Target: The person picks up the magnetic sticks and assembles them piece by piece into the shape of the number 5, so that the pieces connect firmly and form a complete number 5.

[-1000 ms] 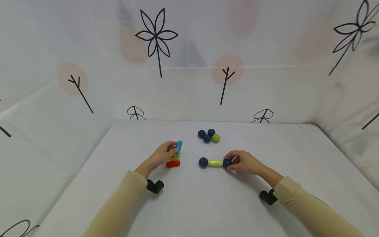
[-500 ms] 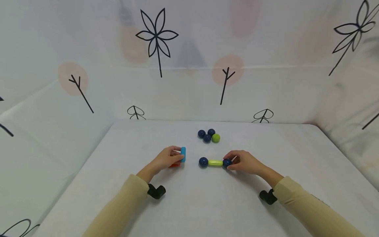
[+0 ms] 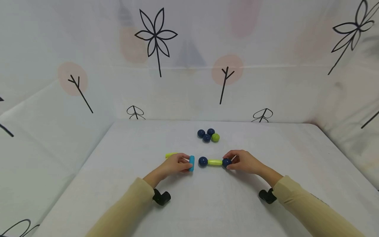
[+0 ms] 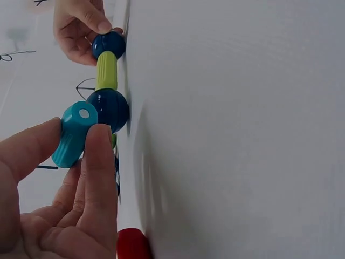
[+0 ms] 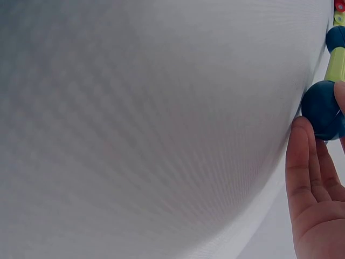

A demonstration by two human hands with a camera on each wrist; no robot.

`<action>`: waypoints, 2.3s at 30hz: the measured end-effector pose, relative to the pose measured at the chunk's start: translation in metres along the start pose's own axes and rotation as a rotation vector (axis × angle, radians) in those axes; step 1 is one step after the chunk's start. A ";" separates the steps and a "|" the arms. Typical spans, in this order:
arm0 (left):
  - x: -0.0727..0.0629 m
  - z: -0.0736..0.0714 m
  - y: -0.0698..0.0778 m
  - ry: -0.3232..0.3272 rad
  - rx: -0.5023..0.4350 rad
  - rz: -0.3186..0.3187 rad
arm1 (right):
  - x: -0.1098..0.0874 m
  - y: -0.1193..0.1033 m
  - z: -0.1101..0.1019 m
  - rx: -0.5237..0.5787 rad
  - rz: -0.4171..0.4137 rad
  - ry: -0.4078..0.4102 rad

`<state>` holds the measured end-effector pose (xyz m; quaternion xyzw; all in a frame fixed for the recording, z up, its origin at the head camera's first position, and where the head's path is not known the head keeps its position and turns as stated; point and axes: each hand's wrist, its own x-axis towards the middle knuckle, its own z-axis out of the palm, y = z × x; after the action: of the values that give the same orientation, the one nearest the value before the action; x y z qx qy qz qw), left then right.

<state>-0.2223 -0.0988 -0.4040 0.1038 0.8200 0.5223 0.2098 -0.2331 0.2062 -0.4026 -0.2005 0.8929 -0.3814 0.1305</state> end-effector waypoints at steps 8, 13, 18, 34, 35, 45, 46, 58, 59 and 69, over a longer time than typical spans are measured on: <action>0.000 0.014 -0.001 -0.062 -0.024 -0.027 | 0.001 0.002 0.000 -0.012 -0.003 0.000; 0.000 0.024 -0.001 -0.071 -0.064 -0.063 | 0.001 0.004 0.001 -0.006 -0.013 -0.004; 0.000 0.030 0.002 -0.081 -0.077 -0.088 | 0.000 0.002 0.000 0.001 -0.010 -0.008; 0.003 0.039 0.009 -0.097 -0.127 -0.144 | 0.000 -0.002 -0.001 -0.015 -0.019 -0.023; 0.003 0.040 0.009 -0.092 -0.130 -0.148 | 0.000 -0.004 -0.001 -0.019 -0.020 -0.025; 0.003 0.042 0.010 -0.074 -0.100 -0.147 | 0.003 -0.013 -0.003 -0.065 -0.046 -0.033; 0.003 0.043 0.010 -0.074 -0.102 -0.149 | 0.004 -0.014 -0.003 -0.074 -0.051 -0.028; 0.004 0.042 0.011 -0.074 -0.096 -0.161 | 0.018 -0.029 0.010 -0.088 -0.202 0.021; 0.004 0.042 0.011 -0.075 -0.096 -0.160 | 0.020 -0.029 0.012 -0.087 -0.216 0.016; 0.005 0.042 0.009 -0.082 -0.144 -0.161 | 0.031 -0.036 0.026 -0.057 -0.281 -0.025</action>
<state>-0.2082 -0.0588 -0.4122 0.0436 0.7767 0.5567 0.2915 -0.2415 0.1527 -0.3958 -0.3318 0.8649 -0.3678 0.0812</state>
